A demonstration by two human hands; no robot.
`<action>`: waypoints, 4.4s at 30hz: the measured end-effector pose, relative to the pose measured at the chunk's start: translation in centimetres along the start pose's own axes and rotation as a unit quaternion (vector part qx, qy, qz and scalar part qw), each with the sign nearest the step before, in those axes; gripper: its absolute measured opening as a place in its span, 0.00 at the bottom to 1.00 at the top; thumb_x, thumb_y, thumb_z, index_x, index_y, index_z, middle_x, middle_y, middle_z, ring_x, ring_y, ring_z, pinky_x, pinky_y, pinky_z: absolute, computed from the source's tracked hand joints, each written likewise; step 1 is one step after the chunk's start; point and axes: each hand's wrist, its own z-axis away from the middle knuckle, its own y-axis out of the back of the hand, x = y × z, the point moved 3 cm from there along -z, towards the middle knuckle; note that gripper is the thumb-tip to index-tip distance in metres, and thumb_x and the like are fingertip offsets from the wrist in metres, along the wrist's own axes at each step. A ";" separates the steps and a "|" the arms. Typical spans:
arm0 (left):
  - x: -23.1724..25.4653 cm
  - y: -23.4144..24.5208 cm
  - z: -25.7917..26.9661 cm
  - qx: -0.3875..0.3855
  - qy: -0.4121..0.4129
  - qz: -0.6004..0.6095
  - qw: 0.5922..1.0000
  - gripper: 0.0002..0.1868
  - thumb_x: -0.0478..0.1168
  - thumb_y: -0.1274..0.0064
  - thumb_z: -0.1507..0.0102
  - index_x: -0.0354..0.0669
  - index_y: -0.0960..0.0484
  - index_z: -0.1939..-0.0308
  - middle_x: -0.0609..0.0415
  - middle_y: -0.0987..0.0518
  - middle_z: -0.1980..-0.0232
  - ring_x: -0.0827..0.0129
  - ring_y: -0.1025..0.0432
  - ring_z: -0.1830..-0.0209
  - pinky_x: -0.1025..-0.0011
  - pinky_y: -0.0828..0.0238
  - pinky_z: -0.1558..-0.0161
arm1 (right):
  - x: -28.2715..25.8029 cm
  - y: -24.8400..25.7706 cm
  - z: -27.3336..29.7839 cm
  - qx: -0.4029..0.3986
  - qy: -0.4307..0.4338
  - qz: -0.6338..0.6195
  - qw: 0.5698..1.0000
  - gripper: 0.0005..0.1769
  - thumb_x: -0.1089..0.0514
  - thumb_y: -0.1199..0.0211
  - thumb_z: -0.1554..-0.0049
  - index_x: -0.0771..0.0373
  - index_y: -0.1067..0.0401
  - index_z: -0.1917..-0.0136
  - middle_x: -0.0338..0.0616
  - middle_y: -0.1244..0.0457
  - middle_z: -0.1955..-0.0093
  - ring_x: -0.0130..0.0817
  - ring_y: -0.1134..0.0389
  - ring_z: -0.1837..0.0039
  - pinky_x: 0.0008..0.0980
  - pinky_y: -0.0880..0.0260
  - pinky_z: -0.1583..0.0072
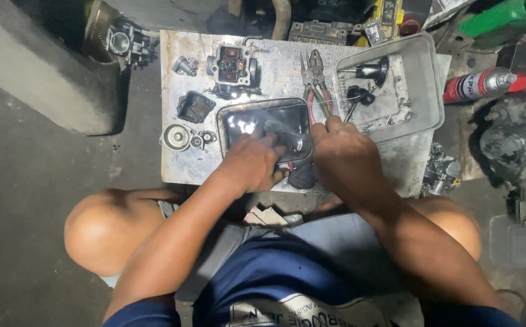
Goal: The person cleans a small metal component in a tray of liquid using a brush, then places it on a workbench. They proceed to use a screwdriver to tighten screws on a carburetor assembly and manipulate other small engine parts.
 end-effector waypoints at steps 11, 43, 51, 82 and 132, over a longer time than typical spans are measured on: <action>-2.3 -2.1 1.3 0.018 0.104 -0.110 0.988 0.21 0.42 0.62 0.38 0.48 0.10 0.56 0.52 0.15 0.46 0.54 0.38 0.31 0.50 0.49 0.37 | -0.9 -0.1 0.0 -0.074 -0.014 -0.059 0.995 0.08 0.62 0.46 0.39 0.57 0.27 0.58 0.41 0.38 0.64 0.34 0.32 0.65 0.31 0.32 0.66; -2.0 -1.0 1.7 0.005 0.146 -0.047 0.988 0.45 0.58 0.41 0.40 0.45 0.37 0.24 0.41 0.36 0.24 0.48 0.49 0.27 0.46 0.52 0.37 | -2.3 -3.4 -0.5 -0.117 0.000 -0.063 0.991 0.06 0.59 0.43 0.45 0.55 0.27 0.54 0.50 0.34 0.59 0.51 0.29 0.54 0.50 0.31 0.58; -1.2 0.0 1.8 -0.035 0.176 -0.077 0.981 0.51 0.65 0.45 0.39 0.48 0.46 0.19 0.41 0.41 0.20 0.44 0.59 0.18 0.35 0.78 0.27 | -2.1 -3.3 -0.9 -0.116 -0.016 -0.080 0.990 0.06 0.57 0.40 0.44 0.57 0.25 0.54 0.50 0.34 0.60 0.51 0.29 0.56 0.50 0.31 0.59; -5.0 -5.6 -3.2 0.356 0.148 -0.162 0.908 0.13 0.34 0.56 0.37 0.40 0.16 0.56 0.50 0.17 0.66 0.52 0.32 0.49 0.49 0.45 0.50 | -1.7 0.1 -0.7 -0.044 -0.007 -0.066 0.997 0.07 0.63 0.40 0.43 0.57 0.22 0.53 0.44 0.35 0.66 0.41 0.29 0.62 0.39 0.34 0.62; -5.3 2.7 3.1 0.229 0.143 0.276 0.922 0.15 0.41 0.53 0.32 0.44 0.15 0.45 0.41 0.16 0.51 0.41 0.23 0.45 0.47 0.28 0.46 | -2.1 0.0 -0.7 0.053 0.033 -0.033 0.998 0.09 0.60 0.40 0.40 0.54 0.25 0.62 0.35 0.39 0.73 0.31 0.38 0.71 0.29 0.43 0.65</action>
